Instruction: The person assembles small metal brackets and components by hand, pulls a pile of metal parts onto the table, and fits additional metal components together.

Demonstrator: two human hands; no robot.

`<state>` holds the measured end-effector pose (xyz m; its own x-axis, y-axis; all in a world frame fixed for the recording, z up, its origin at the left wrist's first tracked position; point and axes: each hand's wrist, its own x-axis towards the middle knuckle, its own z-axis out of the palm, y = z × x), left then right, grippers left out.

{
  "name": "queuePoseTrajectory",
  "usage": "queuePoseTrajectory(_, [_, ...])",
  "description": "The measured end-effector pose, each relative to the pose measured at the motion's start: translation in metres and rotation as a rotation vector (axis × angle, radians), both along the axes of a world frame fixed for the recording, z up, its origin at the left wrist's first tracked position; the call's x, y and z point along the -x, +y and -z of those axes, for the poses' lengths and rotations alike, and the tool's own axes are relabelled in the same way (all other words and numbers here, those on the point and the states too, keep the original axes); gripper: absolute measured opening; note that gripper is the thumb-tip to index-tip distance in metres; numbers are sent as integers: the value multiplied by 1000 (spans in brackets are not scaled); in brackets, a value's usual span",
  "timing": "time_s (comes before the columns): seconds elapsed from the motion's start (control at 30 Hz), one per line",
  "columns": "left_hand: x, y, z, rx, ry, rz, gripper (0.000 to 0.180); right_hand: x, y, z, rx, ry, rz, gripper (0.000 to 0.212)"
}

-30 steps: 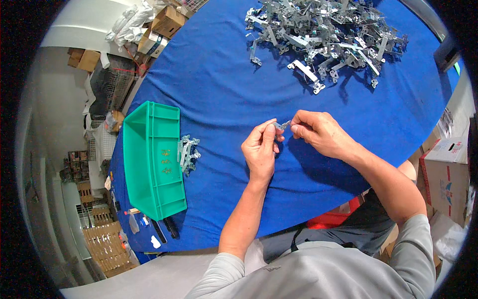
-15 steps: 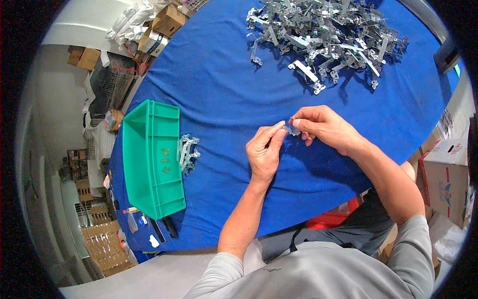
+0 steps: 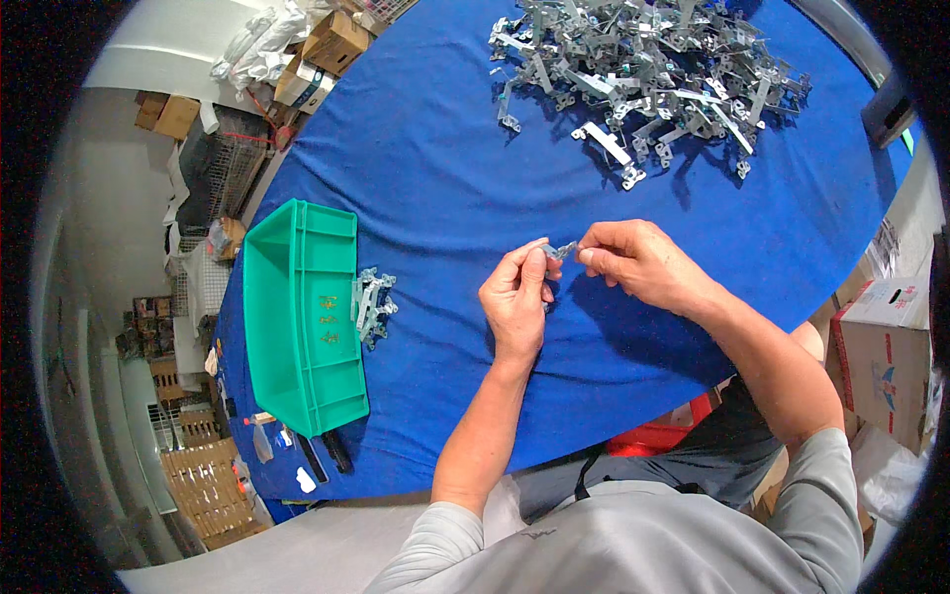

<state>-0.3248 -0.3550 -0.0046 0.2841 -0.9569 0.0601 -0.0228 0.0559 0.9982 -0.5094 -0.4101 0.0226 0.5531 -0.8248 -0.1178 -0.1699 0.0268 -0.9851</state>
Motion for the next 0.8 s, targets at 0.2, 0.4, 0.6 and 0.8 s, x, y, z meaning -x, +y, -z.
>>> queuePoseTrajectory(0.2, [-3, 1, 2, 5, -28, 13, 19, -2, 0, 2, 24, 32, 4, 22])
queuePoseTrajectory(0.4, [0, 1, -2, 68, -193, 56, 19, 2, -2, 13, 137, 69, 45, 20])
queuePoseTrajectory(0.6, [-1, 4, -8, 65, -253, 83, 18, 4, -6, 6, -306, -267, -29, 22])
queuePoseTrajectory(0.8, [-1, 3, -8, 107, -352, 156, 17, 5, -7, 8, -221, -156, -28, 22])
